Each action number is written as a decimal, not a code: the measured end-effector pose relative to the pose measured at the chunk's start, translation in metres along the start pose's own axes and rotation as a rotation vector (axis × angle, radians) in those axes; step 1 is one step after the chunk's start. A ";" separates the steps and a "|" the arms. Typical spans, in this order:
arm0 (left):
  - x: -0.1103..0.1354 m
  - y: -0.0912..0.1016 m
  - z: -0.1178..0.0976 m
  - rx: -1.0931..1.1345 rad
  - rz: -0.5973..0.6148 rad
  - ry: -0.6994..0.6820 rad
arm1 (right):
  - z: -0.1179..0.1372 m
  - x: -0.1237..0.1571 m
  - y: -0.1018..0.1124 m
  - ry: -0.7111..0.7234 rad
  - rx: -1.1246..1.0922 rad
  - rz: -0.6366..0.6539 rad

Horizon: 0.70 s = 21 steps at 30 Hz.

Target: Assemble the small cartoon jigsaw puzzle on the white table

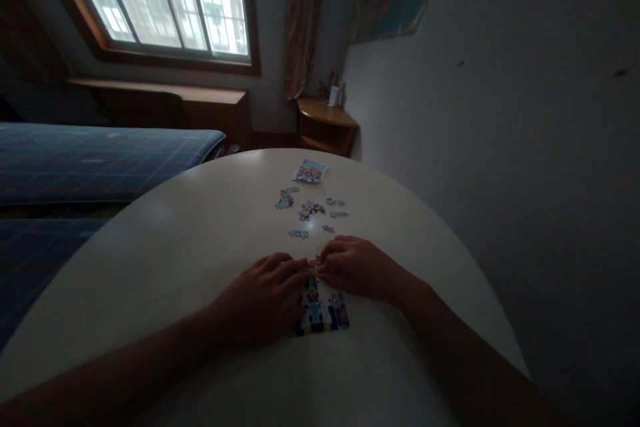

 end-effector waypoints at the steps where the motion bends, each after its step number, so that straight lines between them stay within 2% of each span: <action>1: 0.000 0.001 0.000 0.004 -0.009 -0.004 | 0.001 0.000 0.000 0.000 0.002 -0.006; 5: -0.001 0.002 -0.001 0.014 -0.021 -0.003 | 0.002 -0.001 0.000 -0.028 0.029 -0.024; 12: -0.002 0.000 0.000 0.007 0.038 0.022 | 0.002 0.001 0.004 -0.064 -0.047 0.051; 16: -0.002 0.000 -0.001 0.003 0.038 0.019 | -0.014 0.000 0.007 -0.141 -0.090 -0.025; 21: -0.002 0.001 -0.001 -0.003 0.040 0.027 | -0.021 -0.002 0.002 -0.119 -0.125 -0.074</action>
Point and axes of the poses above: each hand's wrist, its own x-axis away from the middle knuckle, its own y-axis out of the back of the hand, z = x × y, the point moved 8 cm from there along -x, towards the middle knuckle, and after that the axes turned 14 degrees about -y, right-handed, at the moved point
